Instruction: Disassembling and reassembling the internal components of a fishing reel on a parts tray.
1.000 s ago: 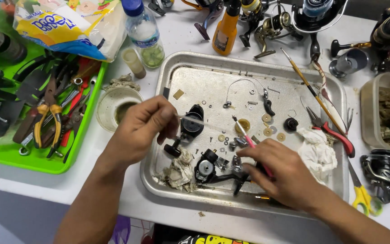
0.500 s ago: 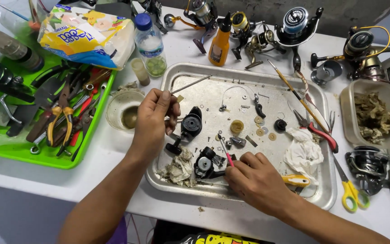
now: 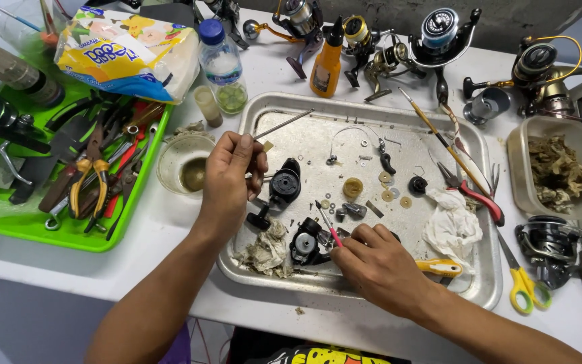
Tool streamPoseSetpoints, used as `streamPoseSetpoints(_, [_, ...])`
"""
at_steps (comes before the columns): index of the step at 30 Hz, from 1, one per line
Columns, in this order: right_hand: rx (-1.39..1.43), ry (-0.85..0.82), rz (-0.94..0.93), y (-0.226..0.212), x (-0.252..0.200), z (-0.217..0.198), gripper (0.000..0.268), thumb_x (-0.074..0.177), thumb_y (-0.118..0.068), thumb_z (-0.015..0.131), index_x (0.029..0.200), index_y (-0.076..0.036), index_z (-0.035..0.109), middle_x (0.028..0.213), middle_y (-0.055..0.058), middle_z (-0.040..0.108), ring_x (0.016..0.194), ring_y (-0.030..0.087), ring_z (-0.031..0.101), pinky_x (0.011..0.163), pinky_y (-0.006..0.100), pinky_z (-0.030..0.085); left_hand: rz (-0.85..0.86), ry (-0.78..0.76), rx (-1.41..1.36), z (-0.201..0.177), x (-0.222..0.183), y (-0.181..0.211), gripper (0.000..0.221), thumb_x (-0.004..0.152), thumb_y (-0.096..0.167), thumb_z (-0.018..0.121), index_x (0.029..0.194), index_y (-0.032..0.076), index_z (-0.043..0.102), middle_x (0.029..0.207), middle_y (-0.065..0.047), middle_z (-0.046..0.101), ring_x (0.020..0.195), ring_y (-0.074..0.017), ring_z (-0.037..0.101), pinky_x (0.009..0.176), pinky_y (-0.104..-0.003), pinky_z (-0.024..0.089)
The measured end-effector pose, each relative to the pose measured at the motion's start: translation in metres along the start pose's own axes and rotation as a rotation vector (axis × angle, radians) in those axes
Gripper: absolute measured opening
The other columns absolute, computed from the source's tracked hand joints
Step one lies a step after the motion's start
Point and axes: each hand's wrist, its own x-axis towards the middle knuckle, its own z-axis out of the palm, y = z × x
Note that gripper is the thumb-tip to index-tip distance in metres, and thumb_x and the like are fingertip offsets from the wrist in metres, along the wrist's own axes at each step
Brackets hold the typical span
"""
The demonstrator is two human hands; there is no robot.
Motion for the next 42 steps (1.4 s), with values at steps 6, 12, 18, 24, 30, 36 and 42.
streamPoseSetpoints(6, [0.031,0.095,0.045,-0.010,0.001,-0.020,0.013,0.094,-0.002,0.065,0.092,-0.008,0.054,0.079,0.006,0.060,0.075,0.026,0.050,0.063,0.037,0.035,0.005,-0.026,0.087,0.010,-0.007,-0.001,0.019,0.109,0.025,0.046,0.098,0.011,0.053,0.080,-0.004,0.064,0.056,-0.0092,0.048,0.043,-0.021,0.033])
streamPoseSetpoints(12, [-0.191,0.279,0.175,-0.017,0.008,-0.046,0.015,0.091,-0.006,0.070,0.093,-0.011,0.056,0.083,0.003,0.067,0.082,0.028,0.055,0.066,0.040,0.037,-0.083,-0.113,0.069,0.038,-0.015,-0.006,0.019,0.108,0.018,0.039,0.101,0.007,0.051,0.112,-0.016,0.068,0.092,-0.0228,0.065,0.065,-0.029,0.064])
streamPoseSetpoints(18, [-0.199,0.373,0.256,-0.028,0.027,-0.050,0.016,0.091,-0.008,0.071,0.093,-0.008,0.055,0.086,0.006,0.068,0.080,0.029,0.056,0.065,0.042,0.037,-0.427,-0.132,-0.275,0.067,-0.026,0.006,0.025,0.109,0.027,0.042,0.103,0.005,0.050,0.114,-0.022,0.074,0.063,-0.0372,0.066,0.053,-0.045,0.058])
streamPoseSetpoints(24, [-0.218,0.389,0.302,-0.033,0.030,-0.042,0.017,0.092,-0.012,0.073,0.098,-0.009,0.057,0.088,0.005,0.068,0.080,0.029,0.055,0.067,0.043,0.038,-0.415,-0.160,-0.543,0.070,-0.028,-0.013,0.026,0.110,0.026,0.043,0.094,0.007,0.044,0.109,-0.033,0.071,0.084,-0.0465,0.071,0.062,-0.049,0.061])
streamPoseSetpoints(30, [-0.063,0.401,0.283,-0.032,0.021,-0.048,0.025,0.088,-0.017,0.076,0.108,-0.011,0.061,0.113,0.005,0.076,0.092,0.026,0.061,0.077,0.038,0.041,-0.397,-0.123,-0.432,0.064,-0.018,-0.019,0.026,0.110,0.028,0.041,0.103,0.003,0.046,0.109,-0.024,0.072,0.070,-0.0404,0.068,0.049,-0.038,0.058])
streamPoseSetpoints(36, [0.267,0.334,0.489,0.029,0.008,-0.092,0.029,0.105,-0.015,0.049,0.125,-0.001,0.065,0.102,0.007,0.078,0.103,0.024,0.076,0.090,0.041,0.061,-0.427,-0.086,-0.361,0.047,-0.005,-0.001,0.026,0.110,0.024,0.041,0.101,0.001,0.051,0.112,-0.027,0.072,0.072,-0.0433,0.068,0.047,-0.039,0.055])
streamPoseSetpoints(42, [0.686,0.407,0.579,0.086,0.020,-0.057,0.026,0.107,-0.014,0.053,0.103,-0.002,0.076,0.077,0.015,0.071,0.069,0.020,0.063,0.064,0.031,0.051,-0.361,-0.156,-0.437,0.027,0.003,-0.046,0.022,0.106,0.031,0.050,0.098,0.010,0.051,0.099,-0.027,0.069,0.067,-0.0469,0.073,0.043,-0.051,0.063])
